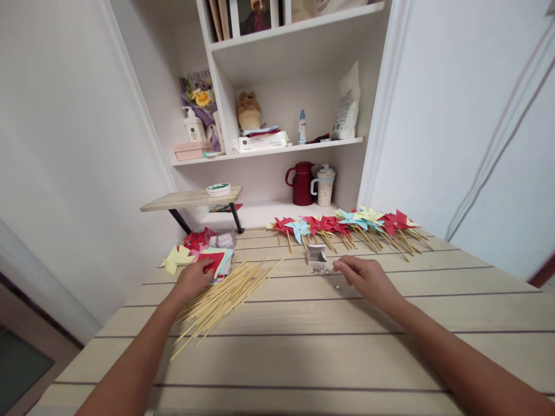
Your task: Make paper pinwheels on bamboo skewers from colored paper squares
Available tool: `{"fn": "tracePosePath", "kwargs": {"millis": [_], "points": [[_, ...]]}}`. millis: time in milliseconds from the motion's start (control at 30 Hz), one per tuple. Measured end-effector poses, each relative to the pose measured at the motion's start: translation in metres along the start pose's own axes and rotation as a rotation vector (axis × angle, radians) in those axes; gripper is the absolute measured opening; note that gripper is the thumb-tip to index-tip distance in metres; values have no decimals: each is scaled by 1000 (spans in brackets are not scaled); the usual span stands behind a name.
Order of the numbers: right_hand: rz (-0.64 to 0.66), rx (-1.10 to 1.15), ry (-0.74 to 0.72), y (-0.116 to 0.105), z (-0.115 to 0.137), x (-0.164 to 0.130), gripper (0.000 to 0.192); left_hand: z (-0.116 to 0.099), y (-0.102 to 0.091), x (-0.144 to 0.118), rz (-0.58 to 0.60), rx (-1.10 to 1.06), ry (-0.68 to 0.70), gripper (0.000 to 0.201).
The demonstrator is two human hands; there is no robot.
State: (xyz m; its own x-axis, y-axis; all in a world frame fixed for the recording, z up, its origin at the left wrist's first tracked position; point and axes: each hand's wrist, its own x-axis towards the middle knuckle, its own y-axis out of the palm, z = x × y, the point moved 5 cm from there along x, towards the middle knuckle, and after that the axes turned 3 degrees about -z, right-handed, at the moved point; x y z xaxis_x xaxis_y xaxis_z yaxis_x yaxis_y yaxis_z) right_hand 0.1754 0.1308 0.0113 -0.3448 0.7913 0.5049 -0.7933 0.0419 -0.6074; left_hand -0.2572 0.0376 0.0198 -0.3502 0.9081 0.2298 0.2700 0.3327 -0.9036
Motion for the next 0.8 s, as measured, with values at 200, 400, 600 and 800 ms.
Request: {"fn": "tracePosePath", "kwargs": {"millis": [200, 400, 600, 800], "points": [[0, -3, -8, -1, -1, 0, 41, 3, -2, 2, -54, -77, -1, 39], [41, -2, -6, 3, -3, 0, 40, 4, -13, -2, -87, -263, 2, 35], [-46, 50, 5, -3, -1, 0, 39, 8, -45, 4, -284, -484, -158, 24], [-77, 515, 205, -5, 12, 0, 36, -38, -61, 3, -355, -880, -317, 31]]}}
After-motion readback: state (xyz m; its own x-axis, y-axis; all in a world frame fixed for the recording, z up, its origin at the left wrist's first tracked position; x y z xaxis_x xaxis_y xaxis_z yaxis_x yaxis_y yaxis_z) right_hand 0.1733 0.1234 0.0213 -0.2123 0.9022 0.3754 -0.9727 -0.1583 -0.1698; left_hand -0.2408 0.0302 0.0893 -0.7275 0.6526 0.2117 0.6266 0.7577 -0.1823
